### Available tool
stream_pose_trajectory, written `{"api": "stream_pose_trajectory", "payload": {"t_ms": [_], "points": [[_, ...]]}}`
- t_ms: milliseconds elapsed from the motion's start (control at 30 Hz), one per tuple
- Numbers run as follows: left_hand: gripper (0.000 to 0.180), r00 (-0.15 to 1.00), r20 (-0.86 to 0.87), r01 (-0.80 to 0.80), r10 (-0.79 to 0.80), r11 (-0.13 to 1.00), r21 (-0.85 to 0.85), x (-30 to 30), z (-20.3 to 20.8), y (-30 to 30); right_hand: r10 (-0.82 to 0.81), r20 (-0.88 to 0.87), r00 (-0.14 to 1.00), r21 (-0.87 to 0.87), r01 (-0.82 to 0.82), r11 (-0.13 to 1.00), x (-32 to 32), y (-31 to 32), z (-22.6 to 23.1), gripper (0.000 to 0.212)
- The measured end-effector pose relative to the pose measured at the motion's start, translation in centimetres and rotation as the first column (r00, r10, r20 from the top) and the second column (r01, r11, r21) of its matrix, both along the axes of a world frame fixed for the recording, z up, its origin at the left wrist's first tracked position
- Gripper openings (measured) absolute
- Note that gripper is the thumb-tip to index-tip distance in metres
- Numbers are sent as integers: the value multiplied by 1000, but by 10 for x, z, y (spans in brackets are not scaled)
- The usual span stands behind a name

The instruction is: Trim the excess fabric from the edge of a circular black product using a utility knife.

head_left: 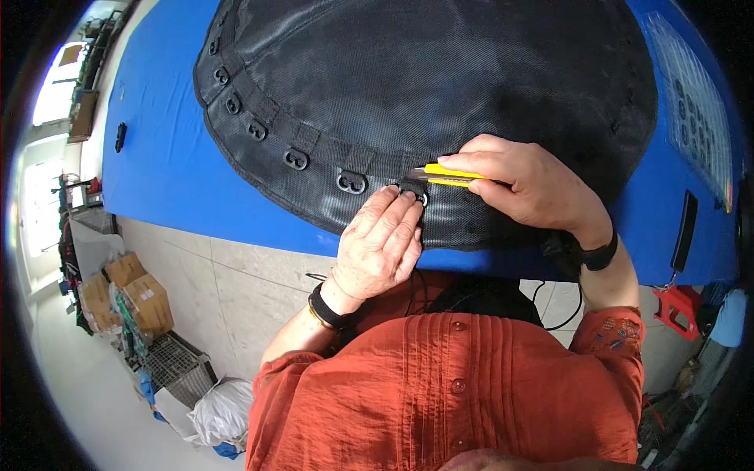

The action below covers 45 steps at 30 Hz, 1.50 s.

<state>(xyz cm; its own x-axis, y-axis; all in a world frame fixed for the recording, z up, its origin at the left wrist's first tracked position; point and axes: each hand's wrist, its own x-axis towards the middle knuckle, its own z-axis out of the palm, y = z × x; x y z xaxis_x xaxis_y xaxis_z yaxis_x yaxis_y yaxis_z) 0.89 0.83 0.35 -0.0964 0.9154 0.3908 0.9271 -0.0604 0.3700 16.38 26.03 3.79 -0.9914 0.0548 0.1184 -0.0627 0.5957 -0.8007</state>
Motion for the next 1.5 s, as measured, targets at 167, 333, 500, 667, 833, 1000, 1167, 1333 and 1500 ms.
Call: {"api": "stream_pose_trajectory", "payload": {"t_ms": [167,333,500,667,833,1000,1167,1333,1500], "points": [[37,1000,-5,-1,1,1000,5,0,-1,1,-6,11,1000,20,5,1000,1,1,1,40],[38,1000,-11,-7,7,1000,0,1,-1,0,-11,11,1000,24,11,1000,1,-1,1,40],[39,1000,-11,-7,7,1000,-11,1,-1,0,-13,20,1000,45,12,999,1,-2,0,41],[38,1000,-20,-10,10,1000,1,1,-1,0,-14,13,1000,42,14,999,1,-3,-2,41],[38,1000,-18,-11,11,1000,11,2,0,1,-31,-23,999,21,32,999,0,-4,-5,40],[38,1000,-14,-11,12,1000,14,1,-1,0,-62,-77,995,10,62,998,-3,-4,-8,40],[36,1000,-6,-11,11,1000,17,1,-2,0,-18,-25,1000,-8,18,1000,2,6,2,41],[34,1000,-7,-4,4,1000,12,1,1,0,12,-12,1000,-60,-12,998,3,5,3,41],[35,1000,2,-3,3,1000,18,1,-1,-1,8,-17,1000,-22,-9,1000,3,6,3,41]]}}
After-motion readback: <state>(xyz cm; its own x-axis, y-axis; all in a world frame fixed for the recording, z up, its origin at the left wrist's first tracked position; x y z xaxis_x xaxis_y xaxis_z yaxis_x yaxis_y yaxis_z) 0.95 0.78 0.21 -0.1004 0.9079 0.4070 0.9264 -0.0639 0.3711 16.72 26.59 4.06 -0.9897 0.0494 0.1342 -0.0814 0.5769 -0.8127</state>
